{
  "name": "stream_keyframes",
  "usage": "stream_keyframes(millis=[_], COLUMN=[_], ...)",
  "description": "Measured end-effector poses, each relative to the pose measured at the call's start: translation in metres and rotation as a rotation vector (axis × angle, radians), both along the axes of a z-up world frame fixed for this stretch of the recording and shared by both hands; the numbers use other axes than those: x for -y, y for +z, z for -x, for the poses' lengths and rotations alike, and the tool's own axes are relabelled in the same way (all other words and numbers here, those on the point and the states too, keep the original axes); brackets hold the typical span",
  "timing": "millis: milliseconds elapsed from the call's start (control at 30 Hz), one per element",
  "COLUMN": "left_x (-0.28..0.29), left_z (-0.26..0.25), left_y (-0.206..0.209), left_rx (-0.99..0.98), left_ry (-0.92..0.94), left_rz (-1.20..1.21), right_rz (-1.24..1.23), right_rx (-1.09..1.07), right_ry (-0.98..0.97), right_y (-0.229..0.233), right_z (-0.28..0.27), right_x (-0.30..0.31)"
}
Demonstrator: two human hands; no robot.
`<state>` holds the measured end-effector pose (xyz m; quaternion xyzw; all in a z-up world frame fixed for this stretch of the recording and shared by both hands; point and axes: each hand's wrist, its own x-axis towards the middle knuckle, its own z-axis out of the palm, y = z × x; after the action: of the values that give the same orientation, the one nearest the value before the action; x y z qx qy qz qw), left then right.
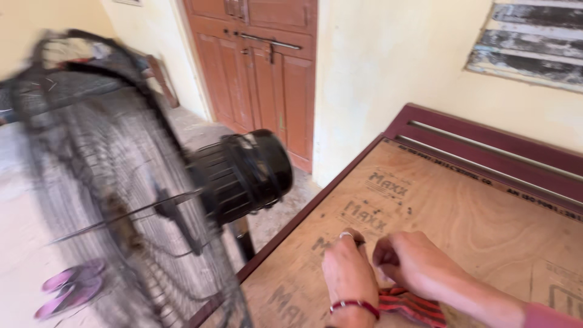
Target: The person repeatedly bends and twists a bent wire on the front grille of a standing electric fan, attempting to straighten it. A pair of pliers and a cloth are visible on the table but are not used during the clip.
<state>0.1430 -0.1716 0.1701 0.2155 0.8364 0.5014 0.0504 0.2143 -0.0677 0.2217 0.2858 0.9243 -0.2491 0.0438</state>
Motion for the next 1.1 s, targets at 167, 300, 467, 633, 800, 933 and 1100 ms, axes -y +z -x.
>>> stream_keyframes(millis=[167, 300, 467, 633, 800, 933, 1100], left_x=[0.053, 0.095, 0.136, 0.159, 0.153, 0.154, 0.175], left_z=[-0.027, -0.038, -0.044, -0.046, -0.043, -0.034, -0.040], left_y=[0.022, 0.028, 0.018, -0.032, -0.121, -0.186, -0.186], left_rx=[-0.002, 0.007, -0.142, -0.380, -0.698, -0.118, 0.041], left_ry=[-0.013, -0.018, 0.072, 0.242, 0.331, 0.457, 0.443], left_rz=[-0.089, -0.151, -0.153, -0.331, -0.483, -0.473, -0.583], right_rz=[0.044, 0.066, 0.183, 0.292, 0.367, 0.714, 0.670], right_rx=[0.065, 0.142, 0.259, 0.224, 0.404, 0.124, -0.015], right_ry=[0.008, 0.085, 0.105, 0.216, 0.207, 0.237, 0.065], right_y=[0.039, 0.073, 0.094, 0.080, 0.061, 0.039, 0.015], right_z=[-0.010, -0.010, -0.003, -0.002, -0.007, -0.003, 0.006], right_x=[0.055, 0.094, 0.136, 0.154, 0.153, 0.161, 0.162])
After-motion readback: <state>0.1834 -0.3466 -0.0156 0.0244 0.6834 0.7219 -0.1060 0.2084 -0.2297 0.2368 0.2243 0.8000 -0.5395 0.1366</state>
